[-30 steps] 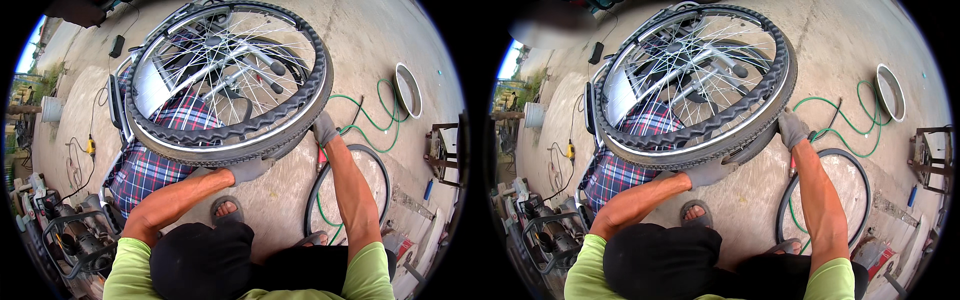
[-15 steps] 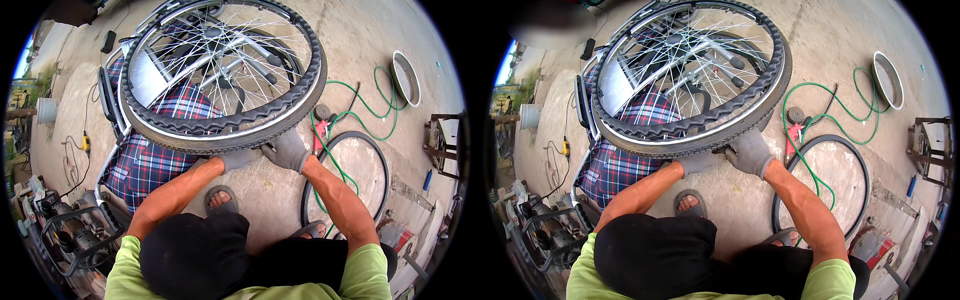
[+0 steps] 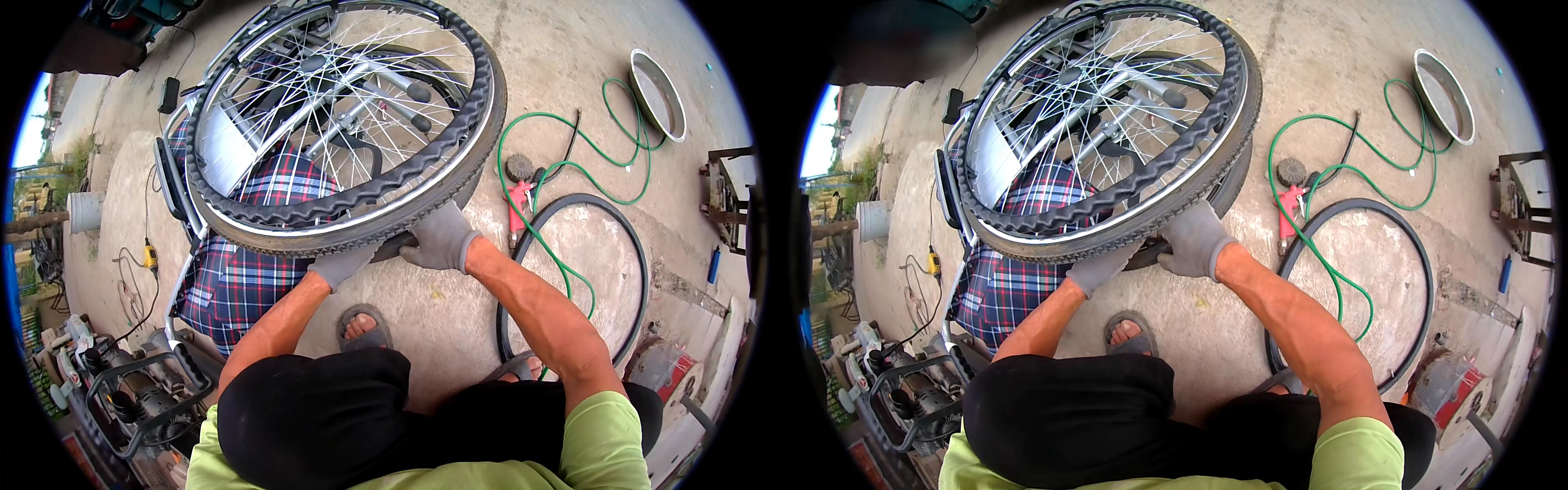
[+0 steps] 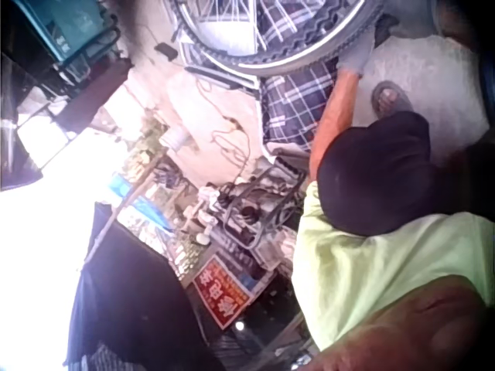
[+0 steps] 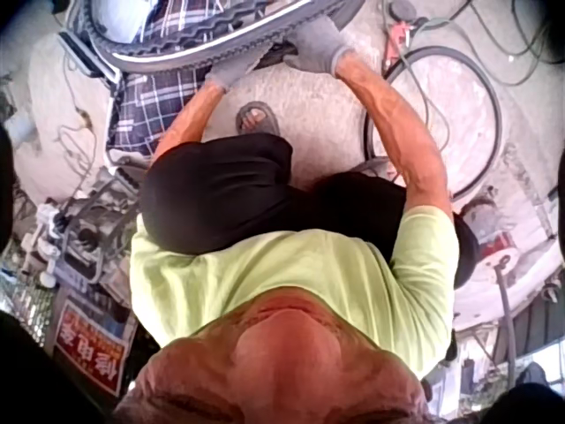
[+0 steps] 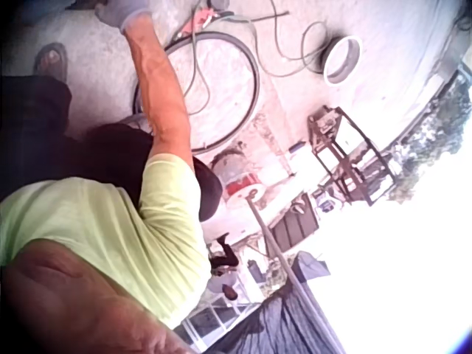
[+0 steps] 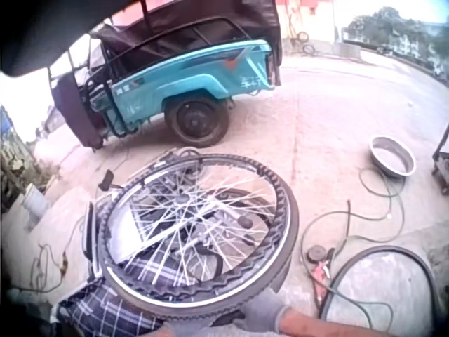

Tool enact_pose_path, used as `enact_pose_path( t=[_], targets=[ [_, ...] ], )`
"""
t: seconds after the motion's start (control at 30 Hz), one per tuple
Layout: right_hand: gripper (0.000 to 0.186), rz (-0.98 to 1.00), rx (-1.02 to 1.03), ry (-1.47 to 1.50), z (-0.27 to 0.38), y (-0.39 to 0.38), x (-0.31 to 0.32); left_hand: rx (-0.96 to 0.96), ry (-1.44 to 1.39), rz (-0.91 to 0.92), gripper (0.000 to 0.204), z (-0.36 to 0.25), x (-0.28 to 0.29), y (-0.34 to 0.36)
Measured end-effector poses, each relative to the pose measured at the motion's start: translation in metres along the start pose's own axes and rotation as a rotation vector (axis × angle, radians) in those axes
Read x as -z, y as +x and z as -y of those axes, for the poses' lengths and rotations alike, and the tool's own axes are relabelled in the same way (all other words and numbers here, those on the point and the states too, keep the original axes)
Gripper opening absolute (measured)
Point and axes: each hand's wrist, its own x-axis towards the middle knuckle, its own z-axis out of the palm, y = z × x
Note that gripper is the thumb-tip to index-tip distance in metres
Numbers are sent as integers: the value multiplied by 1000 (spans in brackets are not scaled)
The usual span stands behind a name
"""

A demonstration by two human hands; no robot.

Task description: The person installs a bicycle tire onto a wheel rim by hand, pressing the tire bead into the rim and rotating the wheel to seat the tire evenly. The person uses both hands to push the tire onto the rim and checks the fit around the circumference.

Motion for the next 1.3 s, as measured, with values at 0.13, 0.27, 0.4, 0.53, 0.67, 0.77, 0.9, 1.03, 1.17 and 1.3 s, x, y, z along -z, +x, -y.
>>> enact_pose_path(
  t=[0.13,0.27,0.4,0.53,0.67,0.77,0.9,1.03,1.17,1.3],
  targets=[
    [50,113,-73,-4,4,-1,1,-36,-25,-147,22,-39,-5,26],
    [33,-48,-21,-24,1,-1,-8,-26,55,-78,17,-23,-8,29],
    [31,-79,7,8,0,-3,-11,-59,116,84,24,-7,7,18],
    [30,-10,-25,-2,-8,-8,-17,41,228,107,42,-34,14,-1],
    [30,33,-38,-24,-7,-8,-18,233,276,220,54,-22,7,-14],
    [31,46,-53,-20,-7,-9,-17,96,227,172,54,-34,14,-31],
    [35,69,-41,-53,0,-5,-7,60,329,86,53,-27,10,-46],
    [47,79,-45,-98,3,-5,0,138,306,165,52,-36,14,-38],
    [56,90,-49,-158,-2,-5,1,159,318,230,51,-39,11,-27],
    [56,296,-139,-84,-3,-2,-8,86,275,213,48,-26,3,-21]
  ],
)
